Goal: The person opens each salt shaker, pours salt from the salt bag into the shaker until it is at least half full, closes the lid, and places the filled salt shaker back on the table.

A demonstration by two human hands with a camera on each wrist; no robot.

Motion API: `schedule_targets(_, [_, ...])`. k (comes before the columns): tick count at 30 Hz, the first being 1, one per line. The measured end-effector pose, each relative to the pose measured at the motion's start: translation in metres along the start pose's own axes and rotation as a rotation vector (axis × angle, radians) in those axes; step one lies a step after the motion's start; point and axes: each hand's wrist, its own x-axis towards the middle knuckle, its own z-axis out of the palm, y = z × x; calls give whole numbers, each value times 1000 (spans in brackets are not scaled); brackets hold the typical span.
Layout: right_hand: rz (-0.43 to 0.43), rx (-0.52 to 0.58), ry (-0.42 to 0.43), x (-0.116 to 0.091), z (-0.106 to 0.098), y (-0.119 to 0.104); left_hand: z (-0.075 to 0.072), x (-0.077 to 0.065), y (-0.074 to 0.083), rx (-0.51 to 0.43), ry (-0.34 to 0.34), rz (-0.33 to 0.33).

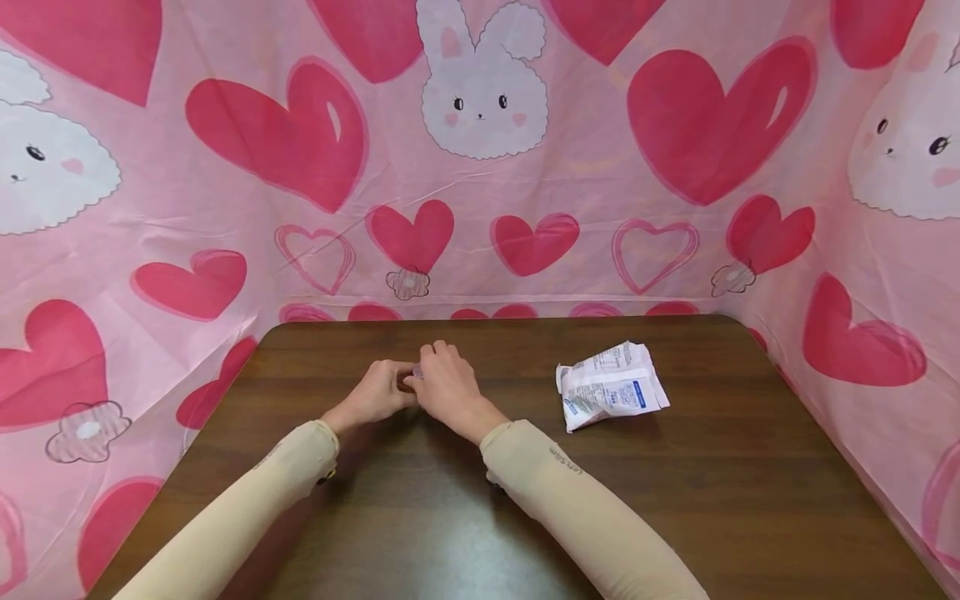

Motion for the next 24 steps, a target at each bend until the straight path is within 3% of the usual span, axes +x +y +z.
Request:
schedule_targets(13, [-60,64,-19,-3,-4,-5,-1,-3,0,-37,-13,-14])
schedule_targets(18, [-38,69,-23,-3,-3,-5,-1,-3,-1,-24,-7,-21])
schedule_targets(24, [-13,12,45,1,2,-2,0,-1,-1,-29,-14,-28])
